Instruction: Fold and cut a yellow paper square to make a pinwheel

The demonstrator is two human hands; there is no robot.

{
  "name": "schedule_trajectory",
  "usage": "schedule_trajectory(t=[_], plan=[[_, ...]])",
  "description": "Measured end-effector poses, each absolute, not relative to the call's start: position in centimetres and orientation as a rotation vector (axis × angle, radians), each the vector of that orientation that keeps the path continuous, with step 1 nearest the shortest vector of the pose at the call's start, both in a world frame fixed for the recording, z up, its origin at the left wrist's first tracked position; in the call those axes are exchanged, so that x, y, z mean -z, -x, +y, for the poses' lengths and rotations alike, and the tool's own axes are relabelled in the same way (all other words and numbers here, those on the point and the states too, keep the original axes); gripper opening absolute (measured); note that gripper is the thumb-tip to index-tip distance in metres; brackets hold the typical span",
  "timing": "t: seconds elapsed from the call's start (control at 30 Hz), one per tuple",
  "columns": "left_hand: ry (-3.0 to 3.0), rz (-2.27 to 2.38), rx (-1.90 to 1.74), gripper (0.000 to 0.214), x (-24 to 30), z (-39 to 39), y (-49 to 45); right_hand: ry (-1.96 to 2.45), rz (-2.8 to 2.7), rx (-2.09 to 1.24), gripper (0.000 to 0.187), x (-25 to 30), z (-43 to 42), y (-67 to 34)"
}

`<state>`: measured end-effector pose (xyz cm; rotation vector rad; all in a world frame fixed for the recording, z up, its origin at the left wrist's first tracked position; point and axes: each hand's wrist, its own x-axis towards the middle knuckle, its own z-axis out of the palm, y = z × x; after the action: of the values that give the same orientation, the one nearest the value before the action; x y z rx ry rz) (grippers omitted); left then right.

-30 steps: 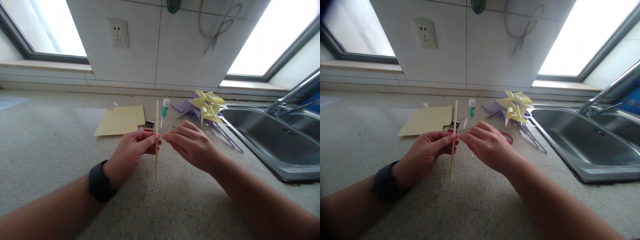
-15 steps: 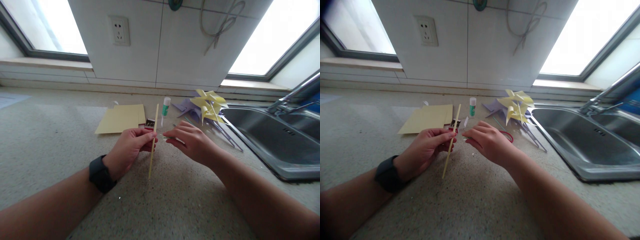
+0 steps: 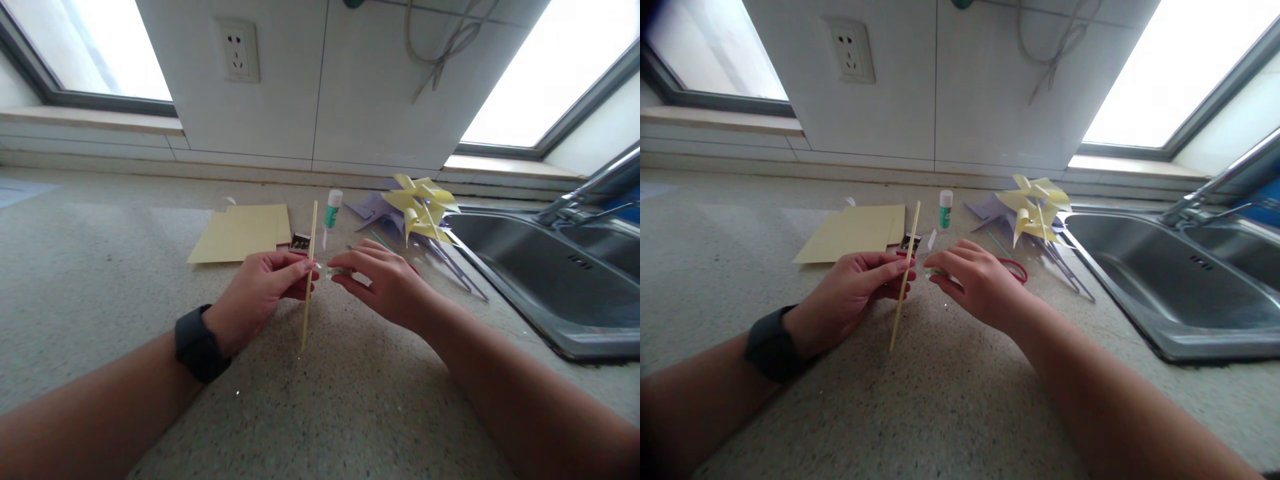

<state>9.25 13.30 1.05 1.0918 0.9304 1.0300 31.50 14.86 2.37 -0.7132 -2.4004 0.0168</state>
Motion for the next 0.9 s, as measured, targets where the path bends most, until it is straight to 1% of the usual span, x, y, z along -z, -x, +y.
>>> schedule_trajectory(t=[0.13,0.3,0.47,0.6,0.67,0.77,0.83,0.9], plan=[[-1.106,0.887,-1.017,0.017,-0.7,13.3,-9.1,0.645,-2.423,0.031,0.015,-2.5,14.9,-31.4],[-1.197,0.938,-1.039,0.019,-1.1,13.3,-9.0,0.677,-2.449,0.061,0.016,-2.4,14.9,-31.5],[-1.513,1.122,-1.043,0.02,-2.5,13.2,-8.5,0.749,-2.491,-0.081,0.021,-2.3,14.4,-31.4],[-1.772,1.134,-1.001,0.018,-2.6,13.5,-7.8,0.816,-2.599,-0.157,0.029,-3.0,14.6,-32.1],[-1.88,1.13,-0.997,0.019,-2.3,13.7,-7.4,0.981,-2.641,-0.07,0.027,-3.6,15.2,-33.1],[-1.987,1.141,-1.005,0.021,-2.1,13.9,-7.1,1.487,-2.609,0.178,0.022,-4.5,16.2,-35.1],[-2.036,1.149,-0.995,0.023,-2.3,13.9,-6.9,1.72,-2.613,0.151,0.024,-4.9,16.8,-36.5],[-2.067,1.137,-0.98,0.024,-2.7,13.8,-6.8,1.852,-2.578,0.146,0.025,-5.1,17.1,-37.6]])
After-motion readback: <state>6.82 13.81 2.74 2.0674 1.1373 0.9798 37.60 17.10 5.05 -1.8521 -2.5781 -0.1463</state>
